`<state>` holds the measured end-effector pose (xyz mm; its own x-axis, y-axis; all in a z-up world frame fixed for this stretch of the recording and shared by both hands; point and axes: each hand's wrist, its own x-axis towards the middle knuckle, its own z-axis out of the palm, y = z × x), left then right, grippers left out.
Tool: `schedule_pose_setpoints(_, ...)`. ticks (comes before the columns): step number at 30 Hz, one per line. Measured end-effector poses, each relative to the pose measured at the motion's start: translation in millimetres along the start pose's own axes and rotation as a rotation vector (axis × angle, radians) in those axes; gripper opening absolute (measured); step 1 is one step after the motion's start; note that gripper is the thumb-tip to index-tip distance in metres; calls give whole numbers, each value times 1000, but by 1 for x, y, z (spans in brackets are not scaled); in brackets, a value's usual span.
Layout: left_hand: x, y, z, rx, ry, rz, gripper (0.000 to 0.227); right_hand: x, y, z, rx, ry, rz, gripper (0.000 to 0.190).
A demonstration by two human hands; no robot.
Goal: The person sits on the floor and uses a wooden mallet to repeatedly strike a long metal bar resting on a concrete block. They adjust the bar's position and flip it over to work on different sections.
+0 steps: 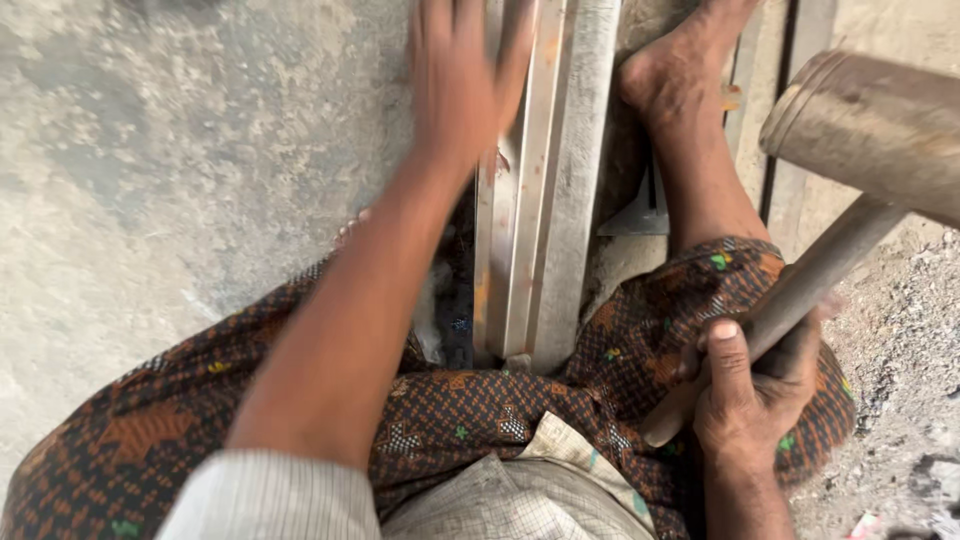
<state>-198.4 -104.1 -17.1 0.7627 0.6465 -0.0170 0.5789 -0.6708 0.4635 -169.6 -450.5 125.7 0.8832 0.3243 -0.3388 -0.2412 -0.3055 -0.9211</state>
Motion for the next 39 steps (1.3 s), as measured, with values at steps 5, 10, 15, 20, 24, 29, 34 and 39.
schedule_pose_setpoints(5,-117,28,-9,113,-314,164,93,-21,15,-25,-20,10,35,67)
schedule_pose_setpoints(10,-114,51,2,128,-279,21,80,-34,47,-40,-166,-34,-215,52)
schedule_pose_setpoints(15,-100,59,-6,70,-256,0,80,-26,53,-30,-66,22,-37,64)
schedule_pose_setpoints(20,-87,64,-11,196,-283,15,80,-17,49,-23,-67,19,72,68)
schedule_pose_setpoints(24,-72,53,-19,295,-394,51,74,-11,49,-25,-90,-7,1,66)
schedule_pose_setpoints(29,-44,34,-27,374,-643,62,84,-10,48,-26,-87,-4,67,67)
schedule_pose_setpoints(34,-38,42,-44,403,-723,51,112,-14,44,-22,-3,-40,51,72)
schedule_pose_setpoints(39,-43,46,-53,350,-727,23,138,-13,40,-20,16,-45,69,74)
